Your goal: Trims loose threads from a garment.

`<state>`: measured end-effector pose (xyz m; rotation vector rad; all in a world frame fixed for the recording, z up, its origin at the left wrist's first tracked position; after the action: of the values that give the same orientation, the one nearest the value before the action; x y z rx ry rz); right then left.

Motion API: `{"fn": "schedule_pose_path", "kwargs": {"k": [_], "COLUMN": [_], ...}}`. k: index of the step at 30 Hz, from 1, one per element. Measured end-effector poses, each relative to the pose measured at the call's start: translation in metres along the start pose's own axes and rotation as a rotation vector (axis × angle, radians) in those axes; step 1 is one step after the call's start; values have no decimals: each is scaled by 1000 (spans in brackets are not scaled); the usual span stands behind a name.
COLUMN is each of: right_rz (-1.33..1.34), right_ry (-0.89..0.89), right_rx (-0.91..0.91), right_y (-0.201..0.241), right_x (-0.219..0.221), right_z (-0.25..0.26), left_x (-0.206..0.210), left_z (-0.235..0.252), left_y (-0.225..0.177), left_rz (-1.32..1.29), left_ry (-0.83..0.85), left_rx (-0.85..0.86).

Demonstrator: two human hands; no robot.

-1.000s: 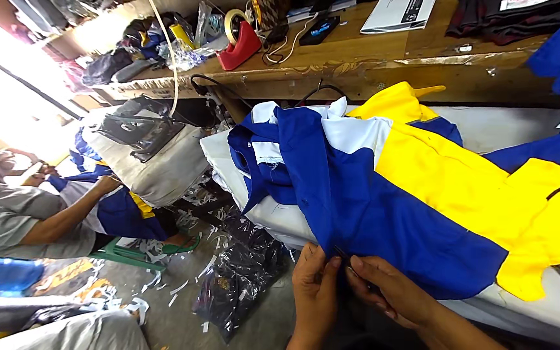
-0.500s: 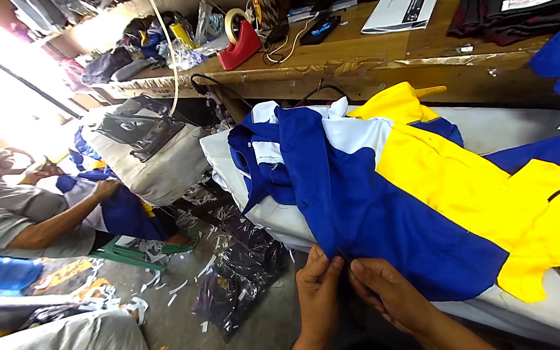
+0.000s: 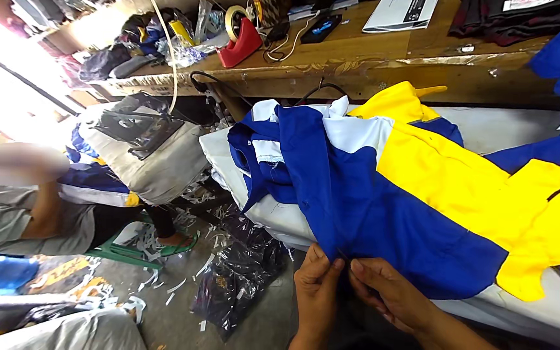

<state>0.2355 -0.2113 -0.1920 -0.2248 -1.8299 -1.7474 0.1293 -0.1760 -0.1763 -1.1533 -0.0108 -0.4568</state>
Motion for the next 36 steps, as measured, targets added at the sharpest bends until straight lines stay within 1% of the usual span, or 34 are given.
{"fn": "schedule_pose_path", "kwargs": {"k": [3, 5, 7, 9, 11, 13, 14, 16, 18, 21, 23, 25, 26, 27, 28, 29, 31, 32, 34, 36], "right_rz": [30, 2, -134, -403, -717, -961, -1035, -1100, -1022, -690, -454, -293, -278, -328, -456, -664, -1215, -1432, -1708, -1907], "right_ry": [-11, -4, 64, 102, -5, -179, -247, -289, -248, -138, -89, -47, -29, -12, -2, 3, -28, -54, -64, -1], "right_rx": [22, 54, 89, 46, -116, -273, -317, -325, -291, -212, -151, -101, -85, -80, -98, -144, -276, -340, -453, -559], "right_y": [-3, -5, -2, 10, 34, 63, 73, 83, 84, 81, 71, 63, 63, 65, 71, 80, 104, 116, 140, 158], "right_x": [-1, -2, -4, -11, -18, -17, -14, -10, -9, -12, -18, -21, -21, -22, -22, -22, -16, -9, 6, 21], "right_z": [-1, -2, -7, -12, -14, -11, -7, 6, 21, 35, 39, 41, 41, 41, 39, 36, 26, 19, 6, -1], "left_x": [-1, -2, -7, -15, -19, -18, -16, -11, -7, -9, -9, -7, -4, -2, 0, 1, 2, 2, 5, 9], "left_z": [0, 0, 0, 1, 5, 10, 13, 18, 23, 27, 28, 26, 25, 24, 23, 24, 29, 30, 34, 37], "left_y": [1, 2, 4, 3, 0, -2, -2, -4, -6, -10, -11, -5, 1, 5, 7, 7, -1, -7, -17, -23], "left_rz": [20, 0, -21, -44, -81, -110, -123, -154, -158, -100, -105, -228, -316, -379, -399, -374, -257, -213, -154, -103], "left_ry": [20, -2, -63, -121, -150, -148, -123, -51, 6, 18, 1, -20, -19, -8, 11, 43, 110, 128, 144, 155], "left_rx": [25, 8, -53, -127, -182, -216, -227, -238, -226, -189, -201, -284, -341, -383, -400, -386, -315, -288, -258, -224]}}
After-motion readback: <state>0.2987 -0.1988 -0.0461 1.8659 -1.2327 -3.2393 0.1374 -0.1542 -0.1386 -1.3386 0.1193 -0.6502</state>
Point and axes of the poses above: each hand's wrist, its own z-axis towards the middle knuckle, its own x-axis out of the palm, y = z × x, the point moved 8 cm from there along z, towards the middle knuckle, and after that the axes turned 2 degrees about y, right-handed, at the moved point
